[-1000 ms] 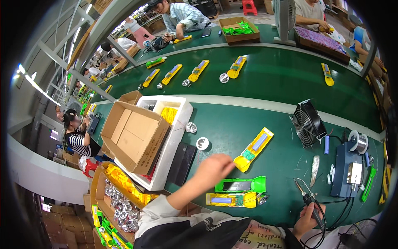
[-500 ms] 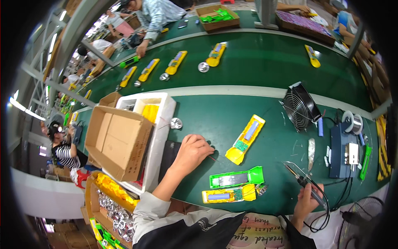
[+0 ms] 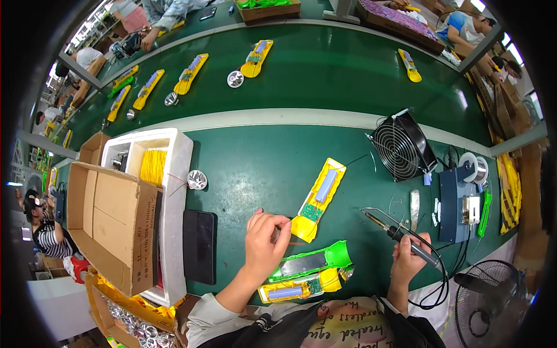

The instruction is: The person solders wires to the circuit boards inside flashlight casings using a soldering iron and places the assembled components onto a conveyor belt.

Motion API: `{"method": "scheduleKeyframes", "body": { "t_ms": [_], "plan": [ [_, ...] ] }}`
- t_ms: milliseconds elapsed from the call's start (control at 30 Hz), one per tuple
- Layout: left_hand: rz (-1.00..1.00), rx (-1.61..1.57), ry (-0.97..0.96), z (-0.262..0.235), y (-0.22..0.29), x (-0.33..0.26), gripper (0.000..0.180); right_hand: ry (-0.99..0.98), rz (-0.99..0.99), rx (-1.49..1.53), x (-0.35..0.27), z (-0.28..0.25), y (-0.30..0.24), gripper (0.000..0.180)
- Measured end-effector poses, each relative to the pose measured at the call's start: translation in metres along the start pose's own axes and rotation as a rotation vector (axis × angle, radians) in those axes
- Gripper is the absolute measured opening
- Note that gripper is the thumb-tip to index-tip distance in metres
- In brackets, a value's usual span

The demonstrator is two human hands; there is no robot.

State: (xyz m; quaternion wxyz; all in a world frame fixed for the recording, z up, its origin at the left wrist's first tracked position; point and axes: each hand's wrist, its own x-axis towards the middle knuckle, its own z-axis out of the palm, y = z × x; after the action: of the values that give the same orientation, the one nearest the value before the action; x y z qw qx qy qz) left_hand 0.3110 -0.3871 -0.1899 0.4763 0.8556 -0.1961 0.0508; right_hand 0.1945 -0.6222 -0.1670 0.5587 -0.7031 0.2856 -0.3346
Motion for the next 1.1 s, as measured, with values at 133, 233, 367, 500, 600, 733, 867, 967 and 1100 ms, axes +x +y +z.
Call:
{"method": "scheduleKeyframes", "body": {
  "t_ms": [133,233,367,500,600,733,867,967,1100],
  "plan": [
    [0.053,0.008,0.016,0.001,0.004,0.001,0.01,0.005,0.03,0.027,0.003,0.006,0.002,0.013],
    [0.058,0.032,0.025,0.003,0.002,0.001,0.01,0.006,0.049,0.032,0.005,0.011,0.001,0.013],
    [0.016,0.019,0.026,0.003,0.003,0.002,0.01,0.006,0.037,0.04,0.001,0.019,-0.009,0.013],
    [-0.014,-0.004,0.042,0.004,0.007,0.005,0.01,-0.063,-0.002,0.153,-0.01,0.028,-0.02,0.014],
    [-0.021,0.004,0.052,0.006,0.008,0.007,0.011,-0.141,0.004,0.142,-0.017,0.035,-0.021,0.014],
    [-0.013,-0.007,0.074,0.007,0.007,0.006,0.012,-0.251,0.025,0.109,-0.026,0.051,-0.025,0.016],
    [-0.027,-0.005,0.075,0.009,0.007,0.006,0.013,-0.273,-0.015,0.042,-0.028,0.056,-0.019,0.014],
    [-0.074,-0.004,0.023,0.009,0.007,0.006,0.012,-0.281,-0.036,0.028,-0.026,0.054,-0.016,0.017],
    [-0.027,-0.001,0.073,0.011,0.006,0.008,0.014,-0.284,-0.034,0.048,-0.026,0.054,-0.014,0.02]
  ]
}}
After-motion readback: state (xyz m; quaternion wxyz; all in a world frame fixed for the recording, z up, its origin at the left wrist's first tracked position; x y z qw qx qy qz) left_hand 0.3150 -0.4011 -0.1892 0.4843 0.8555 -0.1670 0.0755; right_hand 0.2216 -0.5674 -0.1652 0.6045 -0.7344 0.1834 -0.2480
